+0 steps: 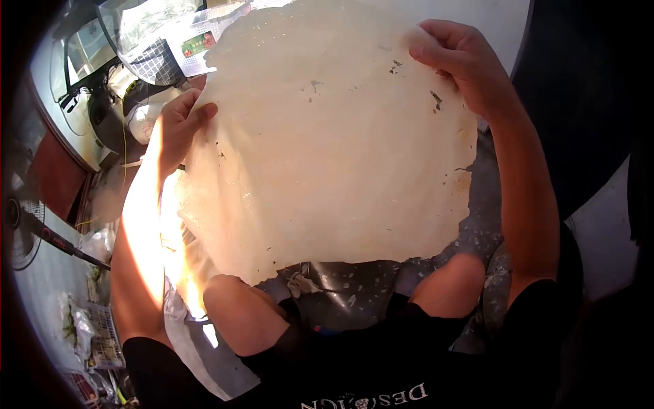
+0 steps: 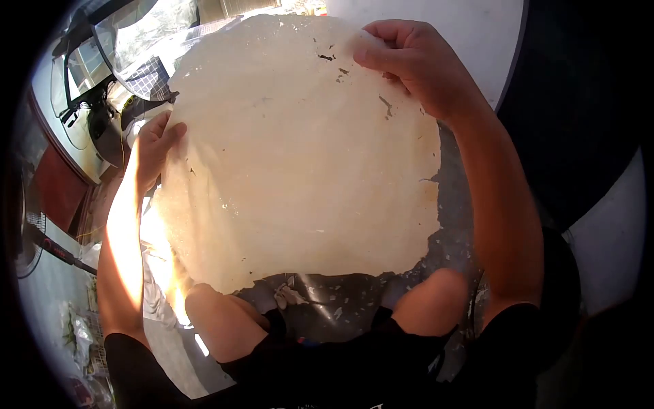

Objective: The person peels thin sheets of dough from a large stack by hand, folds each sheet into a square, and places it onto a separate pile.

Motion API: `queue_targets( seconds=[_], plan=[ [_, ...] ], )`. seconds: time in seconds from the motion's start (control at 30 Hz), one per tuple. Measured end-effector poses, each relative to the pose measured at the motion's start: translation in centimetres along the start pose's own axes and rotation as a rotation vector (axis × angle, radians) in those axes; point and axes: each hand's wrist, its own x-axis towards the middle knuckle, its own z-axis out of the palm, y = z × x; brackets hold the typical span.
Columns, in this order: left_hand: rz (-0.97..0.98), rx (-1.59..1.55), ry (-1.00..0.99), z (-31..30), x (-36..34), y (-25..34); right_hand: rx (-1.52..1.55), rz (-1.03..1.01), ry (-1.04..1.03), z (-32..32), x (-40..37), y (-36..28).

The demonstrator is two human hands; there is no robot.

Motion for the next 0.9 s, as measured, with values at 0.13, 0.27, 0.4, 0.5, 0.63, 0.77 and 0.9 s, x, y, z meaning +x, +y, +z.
queue_targets(
  seconds=[0.13,0.27,0.4,0.5,0.63,0.77,0.9],
  plan=[
    [-0.038,0.440,-0.052,1.8,4.0,-2.5,-0.239,0.192,-0.039,-2.1,2.6,4.6],
    [0.198,0.552,0.047,3.3,8.8,-3.6,-0.292,0.237,0.014,-3.6,5.3,7.4],
    [0.358,0.610,0.281,3.7,10.8,1.1,-0.362,-0.016,0.249,-5.0,6.3,5.9],
    [0.521,0.603,0.372,4.5,8.5,2.5,-0.439,-0.173,0.385,-4.9,3.6,4.5],
    [0.694,0.641,0.341,6.5,2.3,-3.3,-0.360,-0.124,0.397,-3.0,-4.5,7.2],
    [0.658,0.713,0.022,9.9,-5.0,-12.2,-0.559,-0.064,0.095,-1.4,-14.1,14.0],
    [0.481,0.736,-0.235,13.0,-10.4,-17.9,-0.523,0.026,-0.091,0.4,-20.5,18.5]
  ],
)
